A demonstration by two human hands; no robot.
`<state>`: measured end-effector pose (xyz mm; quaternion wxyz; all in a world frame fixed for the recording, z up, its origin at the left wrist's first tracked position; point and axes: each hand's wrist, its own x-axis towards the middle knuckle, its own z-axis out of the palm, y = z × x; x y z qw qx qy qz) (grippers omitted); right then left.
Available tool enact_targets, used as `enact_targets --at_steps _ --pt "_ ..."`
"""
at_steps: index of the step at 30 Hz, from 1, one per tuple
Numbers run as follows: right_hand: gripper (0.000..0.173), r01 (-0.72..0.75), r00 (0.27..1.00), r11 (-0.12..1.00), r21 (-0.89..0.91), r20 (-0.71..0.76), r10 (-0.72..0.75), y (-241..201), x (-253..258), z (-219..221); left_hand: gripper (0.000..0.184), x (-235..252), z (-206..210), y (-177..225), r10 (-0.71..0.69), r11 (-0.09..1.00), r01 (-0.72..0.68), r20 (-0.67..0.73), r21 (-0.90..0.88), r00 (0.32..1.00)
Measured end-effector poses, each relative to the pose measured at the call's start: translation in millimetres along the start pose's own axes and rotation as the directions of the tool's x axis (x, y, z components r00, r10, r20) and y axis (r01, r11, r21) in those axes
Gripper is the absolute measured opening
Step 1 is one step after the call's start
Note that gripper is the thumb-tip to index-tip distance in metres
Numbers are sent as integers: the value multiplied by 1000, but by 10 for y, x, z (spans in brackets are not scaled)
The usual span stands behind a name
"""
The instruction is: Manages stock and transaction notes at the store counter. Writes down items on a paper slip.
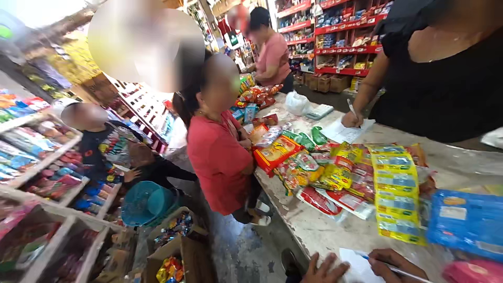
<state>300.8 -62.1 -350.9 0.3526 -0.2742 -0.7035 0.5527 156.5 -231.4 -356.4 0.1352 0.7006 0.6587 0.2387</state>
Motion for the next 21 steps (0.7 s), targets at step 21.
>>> enact_targets --at_steps 21 --pt "9 -93 980 995 -45 -181 84 115 -44 15 64 9 349 -243 33 999 -33 -68 9 997"
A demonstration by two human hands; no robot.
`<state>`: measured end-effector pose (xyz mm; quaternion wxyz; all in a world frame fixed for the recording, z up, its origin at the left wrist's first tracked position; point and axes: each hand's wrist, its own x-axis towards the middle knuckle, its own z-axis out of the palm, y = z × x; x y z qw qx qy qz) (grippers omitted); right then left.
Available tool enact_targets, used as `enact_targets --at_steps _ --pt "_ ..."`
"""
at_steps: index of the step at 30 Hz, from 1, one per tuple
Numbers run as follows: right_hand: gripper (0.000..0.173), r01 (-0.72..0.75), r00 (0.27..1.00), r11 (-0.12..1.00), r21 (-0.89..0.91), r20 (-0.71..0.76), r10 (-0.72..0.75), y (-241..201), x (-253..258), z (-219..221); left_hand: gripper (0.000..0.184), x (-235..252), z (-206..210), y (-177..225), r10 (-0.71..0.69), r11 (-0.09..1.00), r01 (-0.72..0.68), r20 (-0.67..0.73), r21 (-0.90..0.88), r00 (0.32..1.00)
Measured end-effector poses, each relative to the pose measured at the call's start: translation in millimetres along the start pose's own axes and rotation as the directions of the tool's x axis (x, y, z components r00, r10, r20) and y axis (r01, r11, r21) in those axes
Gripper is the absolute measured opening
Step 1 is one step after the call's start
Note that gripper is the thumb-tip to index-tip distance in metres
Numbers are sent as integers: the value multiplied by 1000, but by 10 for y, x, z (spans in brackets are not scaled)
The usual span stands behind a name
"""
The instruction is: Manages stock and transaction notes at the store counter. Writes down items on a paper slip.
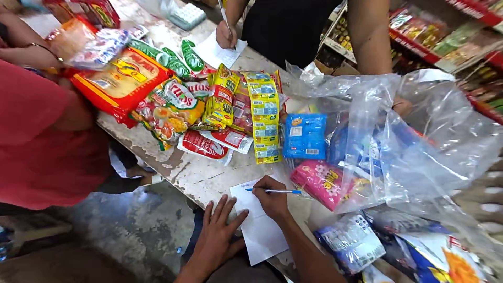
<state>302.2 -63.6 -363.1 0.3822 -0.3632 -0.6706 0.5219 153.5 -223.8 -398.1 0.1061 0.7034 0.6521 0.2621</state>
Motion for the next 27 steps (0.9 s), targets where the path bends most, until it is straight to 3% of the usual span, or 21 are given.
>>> enact_targets --at_steps 16,27 --pt "11 157 974 976 -151 186 -128 74 72 285 62 5 -15 34 -26 997 26 5 -78 1000" --pt "11 191 970 959 -209 189 -152 98 80 311 61 2 25 27 -25 997 24 -9 -73 1000"
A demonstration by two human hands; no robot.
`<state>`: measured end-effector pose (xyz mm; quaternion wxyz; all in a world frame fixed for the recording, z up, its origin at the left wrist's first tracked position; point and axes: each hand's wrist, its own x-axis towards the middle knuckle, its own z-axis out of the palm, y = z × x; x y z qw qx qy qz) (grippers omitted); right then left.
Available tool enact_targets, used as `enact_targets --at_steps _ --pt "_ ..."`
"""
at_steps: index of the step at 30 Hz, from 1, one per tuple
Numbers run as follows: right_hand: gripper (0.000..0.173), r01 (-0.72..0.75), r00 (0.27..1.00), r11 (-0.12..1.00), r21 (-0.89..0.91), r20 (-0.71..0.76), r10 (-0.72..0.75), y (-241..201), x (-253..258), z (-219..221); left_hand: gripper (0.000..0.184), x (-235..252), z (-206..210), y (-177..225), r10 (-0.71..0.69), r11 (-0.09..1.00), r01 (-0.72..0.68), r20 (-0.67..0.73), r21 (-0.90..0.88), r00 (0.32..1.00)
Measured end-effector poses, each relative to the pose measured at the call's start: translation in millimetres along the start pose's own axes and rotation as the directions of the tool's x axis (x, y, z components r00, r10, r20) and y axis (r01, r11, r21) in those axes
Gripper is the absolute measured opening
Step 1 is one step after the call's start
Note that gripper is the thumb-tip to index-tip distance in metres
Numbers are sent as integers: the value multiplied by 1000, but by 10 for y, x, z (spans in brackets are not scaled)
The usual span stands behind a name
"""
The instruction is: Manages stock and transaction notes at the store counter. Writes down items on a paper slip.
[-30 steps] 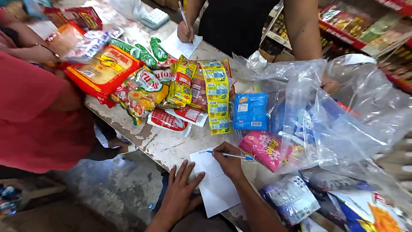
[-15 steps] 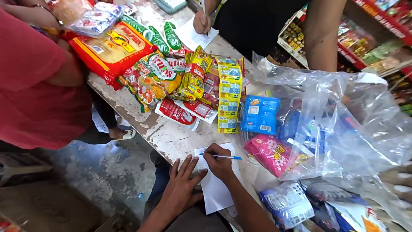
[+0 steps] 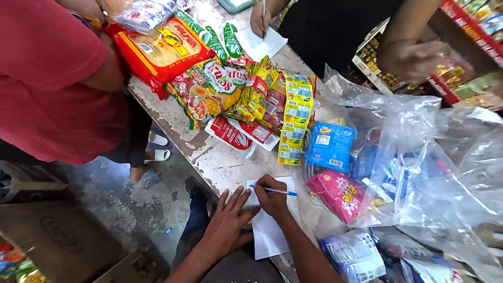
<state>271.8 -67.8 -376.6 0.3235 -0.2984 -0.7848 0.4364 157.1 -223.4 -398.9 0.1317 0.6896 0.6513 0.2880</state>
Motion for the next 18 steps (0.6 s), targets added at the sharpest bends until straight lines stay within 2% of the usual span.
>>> enact_targets --at_steps 14,18 --pt "13 -17 1000 1000 2 -15 17 -13 -1 13 61 1 -3 0 1 1000 -1 10 18 1000" --pt "13 -20 1000 998 53 -11 21 0 6 -16 63 6 -2 -12 2 1000 -2 12 9 1000"
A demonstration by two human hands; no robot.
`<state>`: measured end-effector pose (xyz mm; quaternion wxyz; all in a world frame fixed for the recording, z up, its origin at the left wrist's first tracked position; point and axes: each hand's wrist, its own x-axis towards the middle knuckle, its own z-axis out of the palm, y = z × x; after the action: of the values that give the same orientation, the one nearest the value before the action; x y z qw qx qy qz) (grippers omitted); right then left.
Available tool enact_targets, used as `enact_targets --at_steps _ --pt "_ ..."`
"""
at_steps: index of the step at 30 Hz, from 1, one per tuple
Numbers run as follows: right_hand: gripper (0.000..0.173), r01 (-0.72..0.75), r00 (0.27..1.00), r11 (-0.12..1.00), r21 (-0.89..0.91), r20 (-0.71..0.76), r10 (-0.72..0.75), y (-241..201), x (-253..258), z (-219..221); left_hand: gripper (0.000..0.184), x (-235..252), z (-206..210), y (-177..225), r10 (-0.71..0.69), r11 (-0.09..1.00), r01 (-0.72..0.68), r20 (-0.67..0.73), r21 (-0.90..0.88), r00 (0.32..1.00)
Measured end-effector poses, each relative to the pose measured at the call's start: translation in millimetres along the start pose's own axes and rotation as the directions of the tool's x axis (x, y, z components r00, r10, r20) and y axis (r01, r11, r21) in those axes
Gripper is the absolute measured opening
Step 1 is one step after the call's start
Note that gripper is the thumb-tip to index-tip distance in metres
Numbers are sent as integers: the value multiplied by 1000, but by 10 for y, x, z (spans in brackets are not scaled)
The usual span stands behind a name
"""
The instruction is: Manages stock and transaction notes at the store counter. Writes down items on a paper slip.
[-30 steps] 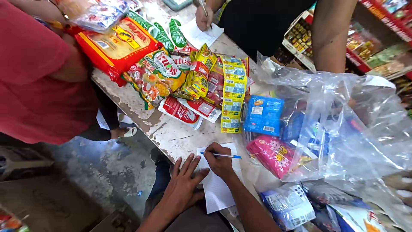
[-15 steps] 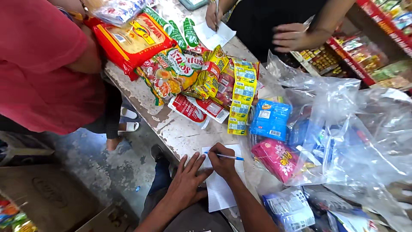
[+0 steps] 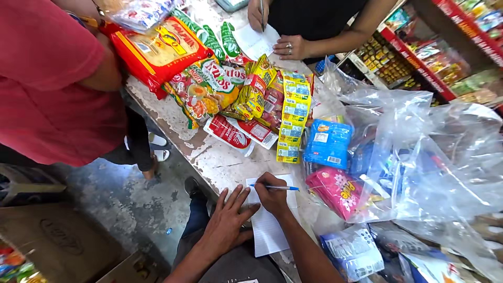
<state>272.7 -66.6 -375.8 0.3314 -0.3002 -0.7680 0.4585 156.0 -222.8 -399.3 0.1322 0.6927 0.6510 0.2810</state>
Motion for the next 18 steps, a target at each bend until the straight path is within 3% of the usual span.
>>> enact_targets --at_steps 18 --pt "12 0 1000 999 -51 2 0 38 11 -97 64 8 -21 8 -3 1000 3 -8 18 1000"
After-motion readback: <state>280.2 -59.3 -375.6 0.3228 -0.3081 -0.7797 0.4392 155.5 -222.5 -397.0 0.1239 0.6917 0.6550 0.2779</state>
